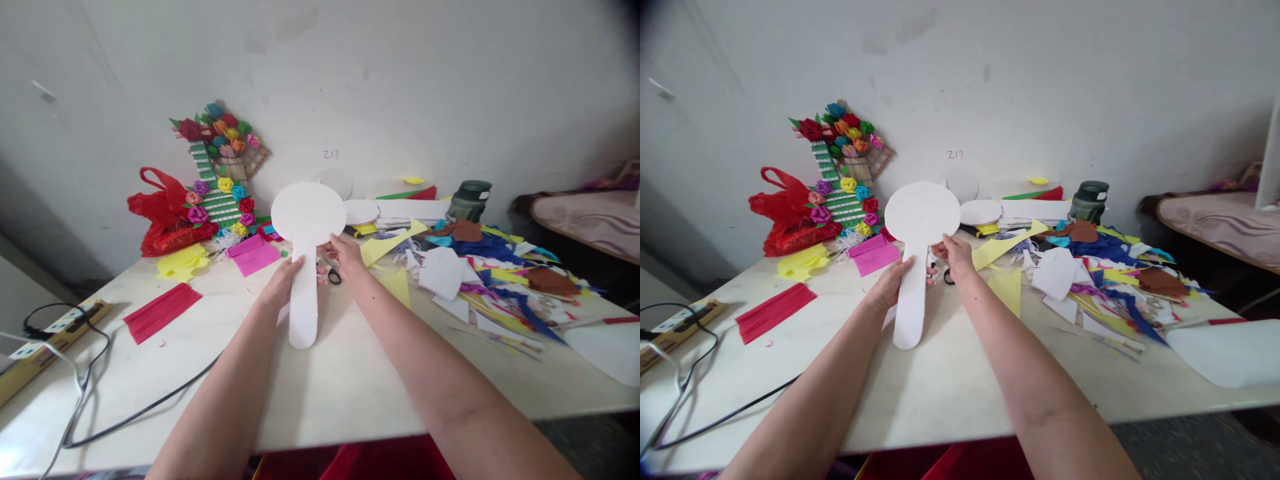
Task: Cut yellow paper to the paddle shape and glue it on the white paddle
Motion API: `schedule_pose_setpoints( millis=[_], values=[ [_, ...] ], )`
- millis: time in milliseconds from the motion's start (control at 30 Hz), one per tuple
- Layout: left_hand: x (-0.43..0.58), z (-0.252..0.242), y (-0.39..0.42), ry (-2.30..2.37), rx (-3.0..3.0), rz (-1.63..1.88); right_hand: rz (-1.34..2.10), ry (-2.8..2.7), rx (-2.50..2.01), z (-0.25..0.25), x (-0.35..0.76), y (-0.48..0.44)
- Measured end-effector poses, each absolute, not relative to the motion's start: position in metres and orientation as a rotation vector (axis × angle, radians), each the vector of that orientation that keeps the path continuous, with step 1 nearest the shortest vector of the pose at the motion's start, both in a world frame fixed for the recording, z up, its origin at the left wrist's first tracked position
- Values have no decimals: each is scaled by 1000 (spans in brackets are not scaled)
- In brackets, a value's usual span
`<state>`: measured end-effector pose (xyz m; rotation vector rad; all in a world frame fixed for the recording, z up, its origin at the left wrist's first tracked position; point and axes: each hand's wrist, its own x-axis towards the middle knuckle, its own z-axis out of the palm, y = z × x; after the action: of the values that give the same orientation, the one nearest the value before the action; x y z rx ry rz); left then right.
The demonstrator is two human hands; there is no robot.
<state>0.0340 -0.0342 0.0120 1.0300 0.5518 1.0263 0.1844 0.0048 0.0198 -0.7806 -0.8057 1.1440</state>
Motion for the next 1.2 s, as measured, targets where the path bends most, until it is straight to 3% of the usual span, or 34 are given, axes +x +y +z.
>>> schedule_pose_setpoints(
  millis=[367,933,1200],
  values=[
    [26,5,-25,407,837,880,1164,-836,-740,18,184,5],
    [27,6,-24,472,802,1092,1241,-976,-859,18,177,0],
    [23,5,-19,444,765,1176,1513,-1331,-1056,18,177,-10]
  ],
)
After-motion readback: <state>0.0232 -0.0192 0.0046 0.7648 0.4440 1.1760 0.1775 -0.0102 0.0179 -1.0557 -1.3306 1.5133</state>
